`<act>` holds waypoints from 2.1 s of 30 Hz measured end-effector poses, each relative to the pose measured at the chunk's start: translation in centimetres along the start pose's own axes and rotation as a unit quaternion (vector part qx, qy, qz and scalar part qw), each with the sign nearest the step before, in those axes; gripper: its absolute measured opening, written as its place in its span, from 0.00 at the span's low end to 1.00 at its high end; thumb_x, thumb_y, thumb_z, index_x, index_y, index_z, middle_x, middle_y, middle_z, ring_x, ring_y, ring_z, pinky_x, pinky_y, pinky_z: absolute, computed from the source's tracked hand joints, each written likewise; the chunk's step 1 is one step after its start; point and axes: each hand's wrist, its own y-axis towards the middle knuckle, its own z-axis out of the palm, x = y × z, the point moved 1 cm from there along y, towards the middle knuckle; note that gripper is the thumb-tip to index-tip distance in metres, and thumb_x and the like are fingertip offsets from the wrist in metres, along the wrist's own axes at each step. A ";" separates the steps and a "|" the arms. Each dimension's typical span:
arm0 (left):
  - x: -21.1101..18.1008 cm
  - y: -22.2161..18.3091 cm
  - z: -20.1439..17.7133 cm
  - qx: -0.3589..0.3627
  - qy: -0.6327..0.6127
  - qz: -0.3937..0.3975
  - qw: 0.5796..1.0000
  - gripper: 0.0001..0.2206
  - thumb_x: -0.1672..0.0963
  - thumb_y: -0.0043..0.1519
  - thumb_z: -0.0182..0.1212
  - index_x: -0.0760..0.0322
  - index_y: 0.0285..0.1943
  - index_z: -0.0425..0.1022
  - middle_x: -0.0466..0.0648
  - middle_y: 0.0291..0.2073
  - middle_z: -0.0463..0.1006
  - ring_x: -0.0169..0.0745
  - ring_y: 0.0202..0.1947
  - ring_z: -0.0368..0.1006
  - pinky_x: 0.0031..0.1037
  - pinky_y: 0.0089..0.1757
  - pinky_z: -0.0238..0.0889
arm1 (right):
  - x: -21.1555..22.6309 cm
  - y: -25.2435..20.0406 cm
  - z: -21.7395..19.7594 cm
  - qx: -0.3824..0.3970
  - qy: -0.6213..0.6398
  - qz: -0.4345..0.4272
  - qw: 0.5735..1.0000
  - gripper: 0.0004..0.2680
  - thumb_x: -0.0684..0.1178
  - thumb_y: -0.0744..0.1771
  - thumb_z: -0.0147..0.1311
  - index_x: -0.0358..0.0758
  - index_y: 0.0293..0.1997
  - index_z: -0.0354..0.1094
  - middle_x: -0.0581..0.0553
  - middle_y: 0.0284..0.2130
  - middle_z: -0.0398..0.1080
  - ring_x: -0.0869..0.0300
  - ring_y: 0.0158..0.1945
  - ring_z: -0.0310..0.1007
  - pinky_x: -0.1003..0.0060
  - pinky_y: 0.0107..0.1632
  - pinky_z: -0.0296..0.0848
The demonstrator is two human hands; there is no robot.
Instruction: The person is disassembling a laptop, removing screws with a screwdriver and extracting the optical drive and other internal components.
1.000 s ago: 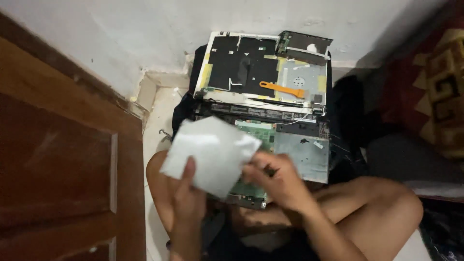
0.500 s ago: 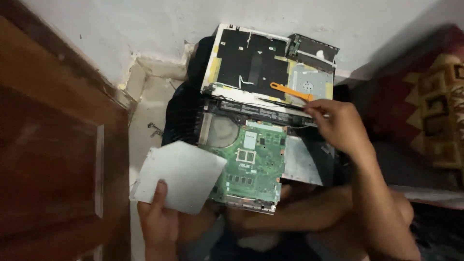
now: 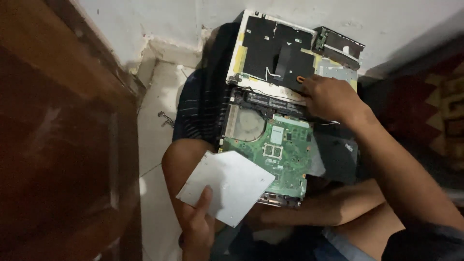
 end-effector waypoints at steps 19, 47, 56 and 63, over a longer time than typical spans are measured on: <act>1.4 -1.8 1.3 0.090 0.323 0.124 0.934 0.24 0.51 0.56 0.63 0.70 0.58 0.81 0.54 0.49 0.87 0.49 0.52 0.82 0.32 0.53 0.72 | -2.2 -15.2 -4.2 -0.476 0.283 -0.166 0.816 0.06 0.38 0.77 0.43 0.20 0.55 0.61 0.28 0.46 0.61 0.40 0.51 0.61 0.48 0.57 0.60; 1.5 -4.5 10.2 -0.005 0.446 0.075 0.892 0.32 0.49 0.53 0.62 0.59 0.69 0.70 0.49 0.60 0.79 0.48 0.59 0.75 0.36 0.54 0.68 | -1.3 -27.5 15.2 -0.307 0.391 0.143 0.856 0.09 0.44 0.67 0.59 0.39 0.51 0.76 0.48 0.46 0.80 0.57 0.47 0.80 0.65 0.51 0.74; 0.8 -5.7 10.6 0.061 0.452 0.093 0.885 0.31 0.49 0.55 0.60 0.56 0.70 0.66 0.47 0.61 0.79 0.44 0.62 0.74 0.31 0.58 0.65 | -0.2 -26.4 13.5 -0.334 0.347 0.129 0.867 0.08 0.43 0.68 0.58 0.37 0.51 0.76 0.43 0.45 0.80 0.53 0.46 0.80 0.60 0.47 0.75; 1.1 -5.0 9.5 0.052 0.486 0.101 0.866 0.31 0.47 0.55 0.59 0.54 0.69 0.61 0.47 0.59 0.79 0.45 0.59 0.75 0.34 0.55 0.66 | 0.3 -26.4 12.3 -0.340 0.393 0.132 0.844 0.07 0.41 0.67 0.58 0.34 0.49 0.76 0.42 0.44 0.79 0.55 0.46 0.80 0.63 0.51 0.75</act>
